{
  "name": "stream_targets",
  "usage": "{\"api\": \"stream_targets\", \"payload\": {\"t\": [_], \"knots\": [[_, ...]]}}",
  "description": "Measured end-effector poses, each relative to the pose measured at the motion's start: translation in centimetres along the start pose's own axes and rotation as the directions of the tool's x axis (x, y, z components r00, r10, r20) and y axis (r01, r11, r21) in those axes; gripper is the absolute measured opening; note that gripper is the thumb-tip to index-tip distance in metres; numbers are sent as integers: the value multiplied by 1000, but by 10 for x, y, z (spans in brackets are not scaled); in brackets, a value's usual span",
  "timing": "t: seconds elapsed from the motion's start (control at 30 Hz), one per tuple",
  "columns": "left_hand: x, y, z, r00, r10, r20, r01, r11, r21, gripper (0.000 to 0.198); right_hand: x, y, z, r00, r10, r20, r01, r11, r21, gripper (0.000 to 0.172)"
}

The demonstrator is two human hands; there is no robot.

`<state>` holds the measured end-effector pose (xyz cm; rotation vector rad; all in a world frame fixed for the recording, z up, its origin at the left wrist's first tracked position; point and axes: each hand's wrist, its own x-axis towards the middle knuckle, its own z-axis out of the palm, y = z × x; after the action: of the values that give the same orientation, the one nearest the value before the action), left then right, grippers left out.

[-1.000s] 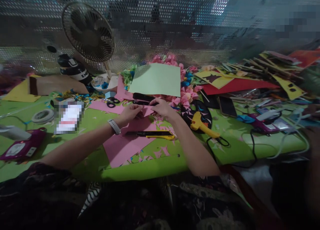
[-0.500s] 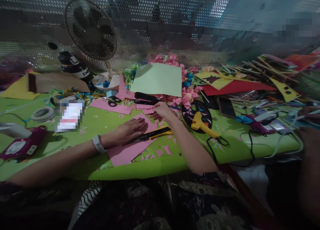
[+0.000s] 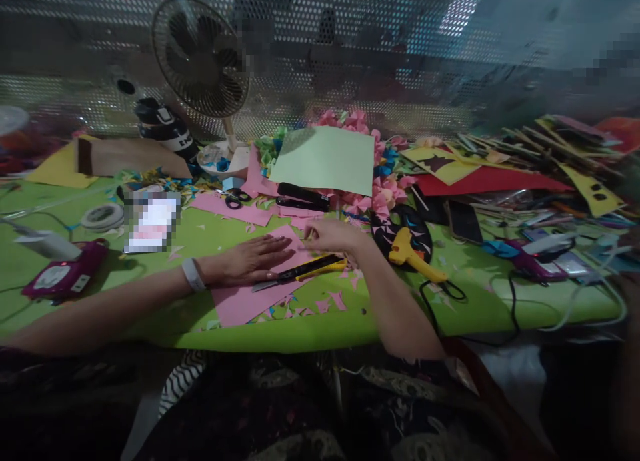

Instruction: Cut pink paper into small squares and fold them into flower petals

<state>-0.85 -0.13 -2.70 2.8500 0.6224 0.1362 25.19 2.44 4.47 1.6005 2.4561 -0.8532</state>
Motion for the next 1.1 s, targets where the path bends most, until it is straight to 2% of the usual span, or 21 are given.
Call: {"api": "stream_targets", "payload": {"t": [0.07,0.1,0.23,0.33,0.43,0.57,0.67,0.73,0.8,0.83,0.87,0.9,0.93,1.0,1.07,1.1], "knots": [[-10,-7,-2,1000,5,8,-5,1000,20,66,-9,-7,-1,969,-153,194,155,988,6,42],[-15,-10,-3,1000,9,13,-9,1000,24,65,-11,-11,1,955,-187,231,194,981,-9,43],[-28,-19,-9,998,28,64,-31,999,41,64,-13,-20,10,952,-215,218,247,960,-131,31],[-28,-19,-13,994,26,109,-32,998,50,67,-15,-10,1,955,-217,205,250,956,-153,26],[-26,-18,-15,991,49,123,-53,998,27,69,-27,11,-20,980,-170,108,178,981,-71,27],[-20,-17,-17,980,162,113,-159,987,-30,67,-52,40,-39,993,-102,-61,104,994,35,32],[-13,-19,-19,965,241,101,-236,970,-59,65,-63,58,-38,989,-63,-132,72,995,66,36],[-8,-20,-21,954,283,94,-278,958,-66,63,-64,65,-33,981,20,-191,-14,999,35,37],[-7,-21,-22,941,330,70,-326,943,-63,61,-62,62,-22,952,102,-288,-121,991,-51,40],[-8,-22,-22,938,345,35,-342,938,-56,60,-61,55,-15,939,83,-333,-124,987,-105,42],[-10,-23,-22,939,342,-20,-343,938,-44,58,-59,46,-6,929,28,-369,-86,986,-143,43],[-14,-23,-21,944,316,-89,-320,947,-31,55,-58,33,5,929,-69,-364,20,990,-137,43],[-20,-24,-21,950,267,-164,-274,961,-23,51,-57,19,16,932,-199,-302,165,977,-136,43],[-35,-23,-21,948,132,-288,-149,988,-37,43,-54,-11,39,881,-447,-153,420,890,-178,45],[-52,-19,-24,945,49,-323,-85,991,-100,38,-51,-33,55,843,-537,-38,509,818,-270,43],[-61,-17,-26,948,26,-318,-74,987,-140,38,-48,-41,61,848,-530,-9,498,801,-332,37]]}}
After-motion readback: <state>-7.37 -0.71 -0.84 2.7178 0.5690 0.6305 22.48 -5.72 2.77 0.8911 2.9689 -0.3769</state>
